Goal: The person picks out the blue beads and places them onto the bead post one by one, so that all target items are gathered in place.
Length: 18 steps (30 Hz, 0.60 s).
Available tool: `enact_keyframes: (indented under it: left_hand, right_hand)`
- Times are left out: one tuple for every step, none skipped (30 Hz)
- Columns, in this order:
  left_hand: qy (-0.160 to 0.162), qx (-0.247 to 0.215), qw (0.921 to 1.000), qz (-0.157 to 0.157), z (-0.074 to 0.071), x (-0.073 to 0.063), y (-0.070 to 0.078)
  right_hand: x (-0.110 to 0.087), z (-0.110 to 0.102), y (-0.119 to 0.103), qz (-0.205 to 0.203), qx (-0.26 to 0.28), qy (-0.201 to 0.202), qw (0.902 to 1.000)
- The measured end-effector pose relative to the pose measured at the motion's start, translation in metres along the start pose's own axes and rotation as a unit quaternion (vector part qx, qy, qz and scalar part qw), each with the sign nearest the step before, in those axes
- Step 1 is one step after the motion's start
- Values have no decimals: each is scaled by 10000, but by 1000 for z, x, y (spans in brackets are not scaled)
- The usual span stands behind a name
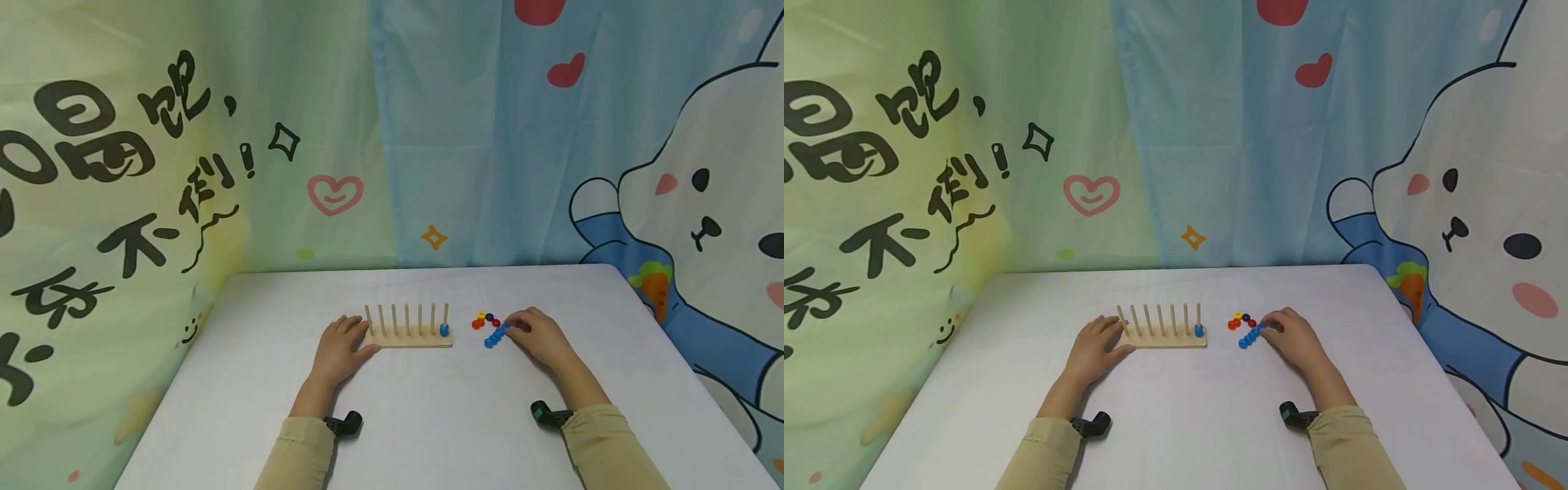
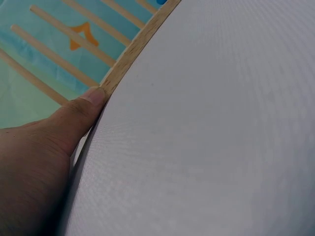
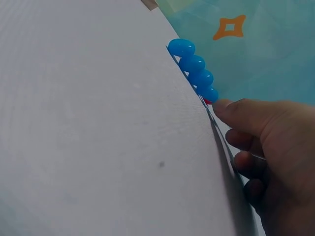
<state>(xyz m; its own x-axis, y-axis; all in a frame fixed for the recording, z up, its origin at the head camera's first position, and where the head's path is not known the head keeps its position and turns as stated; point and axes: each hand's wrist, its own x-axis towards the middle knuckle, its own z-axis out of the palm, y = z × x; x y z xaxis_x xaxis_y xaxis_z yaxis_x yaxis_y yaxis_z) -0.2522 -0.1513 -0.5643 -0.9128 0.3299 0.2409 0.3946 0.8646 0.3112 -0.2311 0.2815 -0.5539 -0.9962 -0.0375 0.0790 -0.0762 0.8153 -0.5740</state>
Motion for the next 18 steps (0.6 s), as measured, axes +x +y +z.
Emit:
enact_keyframes:
  left_hand:
    - [-3, 1, 10000, -5, 0, 0, 0]
    - [-6, 4, 10000, -6, 0, 0, 0]
    - [-7, 7, 10000, -9, 0, 0, 0]
    - [-7, 9, 10000, -15, 0, 0, 0]
    - [-4, 10, 10000, -17, 0, -1, 0]
    - [0, 2, 10000, -20, 0, -1, 0]
    - [2, -5, 10000, -20, 0, -1, 0]
    - [2, -9, 10000, -23, 0, 0, 0]
    - [4, -15, 10000, -26, 1, 0, 0]
    - [-9, -19, 10000, -39, 1, -1, 0]
    - [-15, -35, 10000, -48, 1, -1, 0]
    - [-9, -48, 10000, -49, 1, -1, 0]
    - [-8, -53, 10000, -54, 1, -1, 0]
    - [-9, -56, 10000, -61, 1, -1, 0]
    - [-8, -65, 10000, -64, 1, -1, 0]
    - [-22, -74, 9999, -77, 1, -1, 0]
    - [-20, -79, 9999, -78, 1, -1, 0]
    - [-32, -73, 9999, -85, 1, -1, 0]
  right_hand:
    - [0, 0, 0, -2, -9, 10, 10000]
    - [0, -1, -1, 0, -14, 20, 10000]
    - [0, -1, -2, 0, -30, 37, 10000]
    - [-1, -2, -2, 7, -40, 46, 10000]
    - [-1, -2, -3, 12, -52, 51, 10000]
    - [-1, -3, -4, 23, -53, 51, 10000]
    - [-1, -4, -5, 51, -48, 45, 10000]
    - [-1, -5, -7, 83, -37, 30, 10000]
    - [-1, -5, -8, 110, -26, 19, 9999]
    - [-1, -6, -9, 137, -8, 4, 9999]
    - [-1, -7, -10, 141, -5, -3, 9999]
    - [-1, -8, -11, 134, 9, -1, 9999]
    - [-1, -9, -11, 107, 6, 2, 9999]
    - [-1, -10, -12, 52, 7, 24, 10000]
    - [0, -11, -13, -19, -3, 51, 10000]
    - [0, -12, -14, -97, -4, 76, 9999]
    - [0, -14, -16, -185, 0, 98, 9998]
    - [1, -15, -18, -245, 8, 126, 9996]
